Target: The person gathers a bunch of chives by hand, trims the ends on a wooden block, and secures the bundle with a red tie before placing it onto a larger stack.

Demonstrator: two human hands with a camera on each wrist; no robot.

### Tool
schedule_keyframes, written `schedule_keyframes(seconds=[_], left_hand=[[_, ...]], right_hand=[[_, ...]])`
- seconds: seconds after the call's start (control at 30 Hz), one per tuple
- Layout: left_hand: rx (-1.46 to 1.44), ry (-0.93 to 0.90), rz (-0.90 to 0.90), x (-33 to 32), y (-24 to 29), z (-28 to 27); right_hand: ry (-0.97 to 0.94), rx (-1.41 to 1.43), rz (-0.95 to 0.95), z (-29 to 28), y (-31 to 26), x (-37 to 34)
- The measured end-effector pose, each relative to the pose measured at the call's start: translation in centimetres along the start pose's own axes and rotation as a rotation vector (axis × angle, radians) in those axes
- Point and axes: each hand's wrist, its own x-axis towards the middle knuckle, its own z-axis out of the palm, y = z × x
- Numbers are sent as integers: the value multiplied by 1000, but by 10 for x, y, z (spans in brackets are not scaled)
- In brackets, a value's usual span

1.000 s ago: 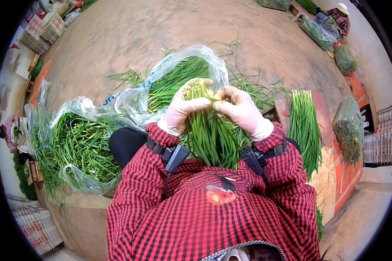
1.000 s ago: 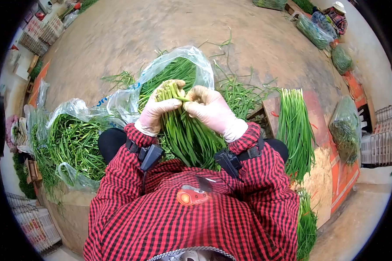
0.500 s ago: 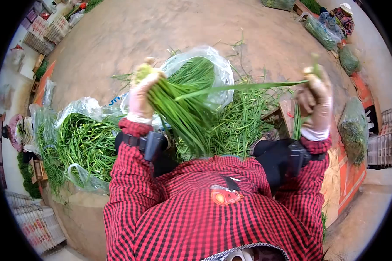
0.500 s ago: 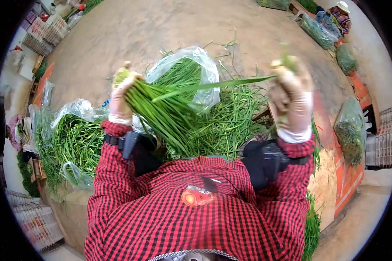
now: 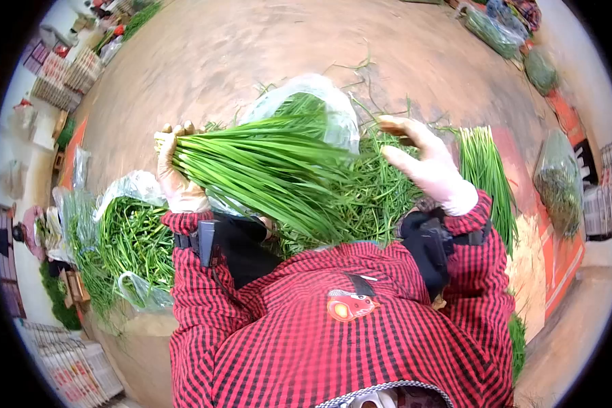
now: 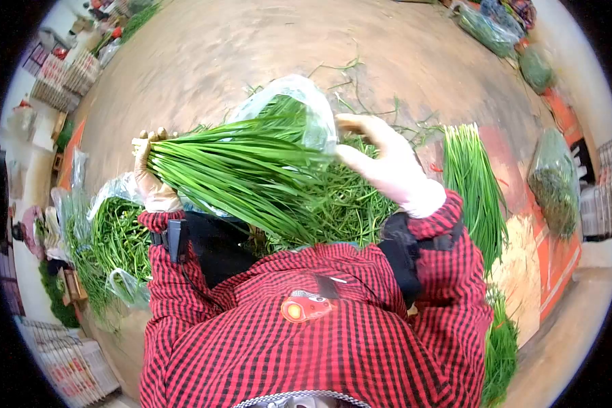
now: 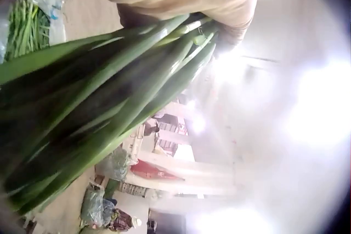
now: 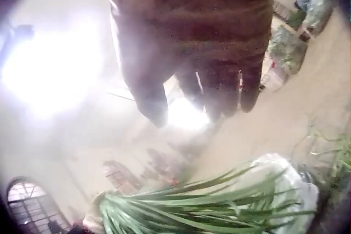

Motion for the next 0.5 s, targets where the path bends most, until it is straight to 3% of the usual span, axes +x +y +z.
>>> schedule_keyframes(seconds=[0.1, 0.17, 0.23, 0.4, 0.5], left_hand=[[16, -39, -25, -5, -16, 27], [0, -45, -39, -2, -21, 34], [9, -17, -50, 0, -23, 39], [29, 53, -35, 6, -28, 36], [13, -12, -47, 14, -31, 20]], right_hand=[[-147, 102, -40, 9, -28, 1], [-232, -112, -101, 14, -34, -7], [-170, -325, -209, 29, -16, -14], [-9, -112, -352, 40, 6, -21], [-55, 399, -71, 25, 4, -21]])
